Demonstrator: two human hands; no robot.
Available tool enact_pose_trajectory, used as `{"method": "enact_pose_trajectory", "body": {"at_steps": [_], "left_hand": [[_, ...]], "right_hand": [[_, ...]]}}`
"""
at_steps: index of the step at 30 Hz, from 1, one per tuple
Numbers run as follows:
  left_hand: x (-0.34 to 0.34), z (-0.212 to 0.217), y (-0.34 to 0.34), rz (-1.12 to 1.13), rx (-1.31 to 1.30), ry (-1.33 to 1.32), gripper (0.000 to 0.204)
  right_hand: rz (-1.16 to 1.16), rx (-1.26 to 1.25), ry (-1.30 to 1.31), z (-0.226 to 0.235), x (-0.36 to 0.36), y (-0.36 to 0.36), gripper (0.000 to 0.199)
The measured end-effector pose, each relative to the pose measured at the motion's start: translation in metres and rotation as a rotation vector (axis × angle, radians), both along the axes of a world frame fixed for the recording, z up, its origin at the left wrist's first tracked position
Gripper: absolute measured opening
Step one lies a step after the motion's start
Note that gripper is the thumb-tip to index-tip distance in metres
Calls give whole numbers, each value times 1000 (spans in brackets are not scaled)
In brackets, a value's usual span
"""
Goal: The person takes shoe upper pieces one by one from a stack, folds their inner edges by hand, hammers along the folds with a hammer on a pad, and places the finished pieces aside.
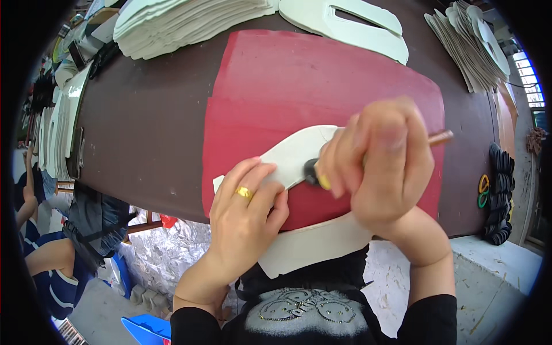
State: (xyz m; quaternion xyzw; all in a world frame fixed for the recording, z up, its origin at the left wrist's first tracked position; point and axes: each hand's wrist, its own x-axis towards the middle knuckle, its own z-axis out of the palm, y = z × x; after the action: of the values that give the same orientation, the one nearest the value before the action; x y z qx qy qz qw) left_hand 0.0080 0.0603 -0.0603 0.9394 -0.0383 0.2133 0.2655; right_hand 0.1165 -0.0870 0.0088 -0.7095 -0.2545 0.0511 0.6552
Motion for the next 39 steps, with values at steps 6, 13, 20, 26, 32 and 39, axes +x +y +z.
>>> {"method": "enact_pose_trajectory", "body": {"at_steps": [6, 13, 20, 26, 32, 39], "left_hand": [[-8, -1, 3, 48, -2, -14, 16], [-28, -7, 17, 100, 34, -14, 19], [-40, -9, 29, 103, 67, -52, 21], [-55, -8, 49, 68, 40, -19, 21], [-65, -7, 69, 8, -73, 11, 19], [-58, -1, 65, 48, -121, 31, 18]], "right_hand": [[55, 68, 0, -9, -11, 12, 29], [92, -9, -92, -12, -29, 30, 29], [599, 436, 83, -14, -25, 27, 31], [213, -238, -167, 11, -45, 49, 29], [156, -6, 153, -3, -57, 73, 31], [354, 138, -170, -16, -54, 75, 2]]}}
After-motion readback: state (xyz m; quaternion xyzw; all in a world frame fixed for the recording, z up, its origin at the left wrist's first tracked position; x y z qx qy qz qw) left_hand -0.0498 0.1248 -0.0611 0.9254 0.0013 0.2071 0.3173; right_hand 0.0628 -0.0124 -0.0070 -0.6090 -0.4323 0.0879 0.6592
